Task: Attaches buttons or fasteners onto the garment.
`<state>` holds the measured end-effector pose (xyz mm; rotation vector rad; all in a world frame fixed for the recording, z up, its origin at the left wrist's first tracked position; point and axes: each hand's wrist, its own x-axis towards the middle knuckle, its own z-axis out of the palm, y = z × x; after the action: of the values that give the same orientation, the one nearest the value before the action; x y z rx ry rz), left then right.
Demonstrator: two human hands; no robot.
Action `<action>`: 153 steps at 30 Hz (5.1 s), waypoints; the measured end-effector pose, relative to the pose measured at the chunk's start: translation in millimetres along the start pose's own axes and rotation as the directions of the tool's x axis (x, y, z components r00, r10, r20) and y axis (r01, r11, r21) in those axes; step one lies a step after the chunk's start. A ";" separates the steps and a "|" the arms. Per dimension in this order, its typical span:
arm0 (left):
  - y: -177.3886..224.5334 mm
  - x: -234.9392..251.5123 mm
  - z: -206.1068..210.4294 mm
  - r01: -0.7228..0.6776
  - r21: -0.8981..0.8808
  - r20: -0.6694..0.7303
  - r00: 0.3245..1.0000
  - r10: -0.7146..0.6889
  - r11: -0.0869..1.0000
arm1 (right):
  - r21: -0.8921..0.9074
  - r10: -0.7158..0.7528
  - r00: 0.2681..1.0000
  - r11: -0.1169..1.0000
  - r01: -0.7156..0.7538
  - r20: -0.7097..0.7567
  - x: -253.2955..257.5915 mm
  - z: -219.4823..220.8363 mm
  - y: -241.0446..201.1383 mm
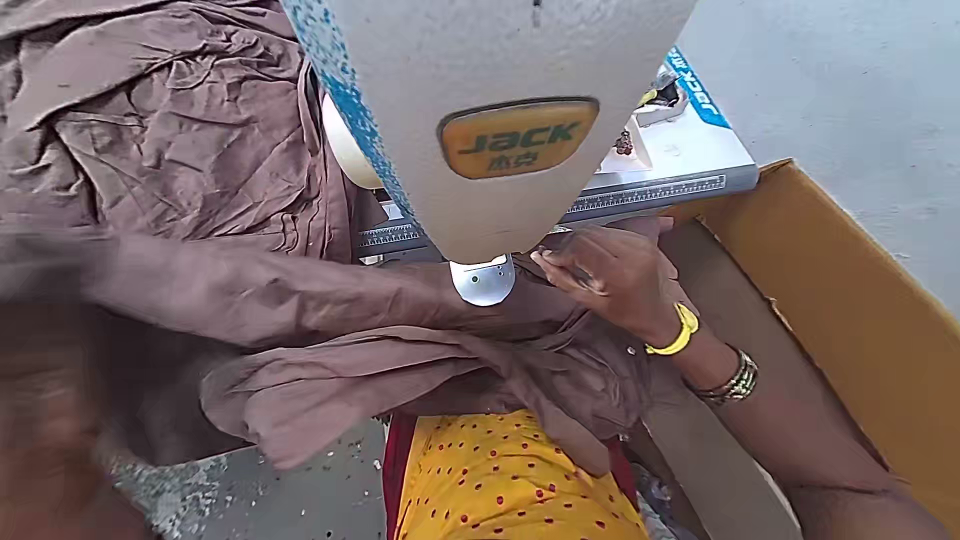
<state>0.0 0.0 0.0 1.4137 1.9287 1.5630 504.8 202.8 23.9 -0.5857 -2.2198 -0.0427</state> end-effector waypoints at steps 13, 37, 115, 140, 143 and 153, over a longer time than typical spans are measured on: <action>62.3 -68.4 217.6 -0.497 0.170 0.859 0.498 0.119 0.851 | -0.127 -0.156 0.978 0.977 0.174 0.138 50.0 30.9 -28.3; 120.7 -85.1 248.4 -0.280 -0.219 0.694 0.629 0.351 0.935 | 0.137 0.454 0.783 0.823 -0.552 0.425 -25.4 -53.0 -61.7; 128.0 13.3 240.4 0.227 -0.104 0.565 0.815 -0.130 0.968 | 0.039 0.010 1.000 0.999 -0.011 0.013 -28.4 37.4 -50.2; 46.9 -3.3 211.4 0.697 -0.533 0.805 0.593 0.034 0.480 | -0.451 0.510 0.850 0.794 -0.407 0.130 -24.2 -3.6 163.4; 44.3 -2.6 208.7 0.645 -0.534 0.752 0.657 -0.041 0.546 | -0.519 0.548 0.824 0.751 -0.409 0.144 -19.0 -3.9 168.6; 20.7 -0.6 214.0 0.613 -0.517 0.769 0.639 0.009 0.597 | -0.502 0.550 0.819 0.761 -0.410 0.166 -21.0 -4.5 163.2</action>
<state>164.8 123.3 -62.2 0.9453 0.8027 1.1203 588.8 338.9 -14.7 -1.5132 -2.2833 -0.2096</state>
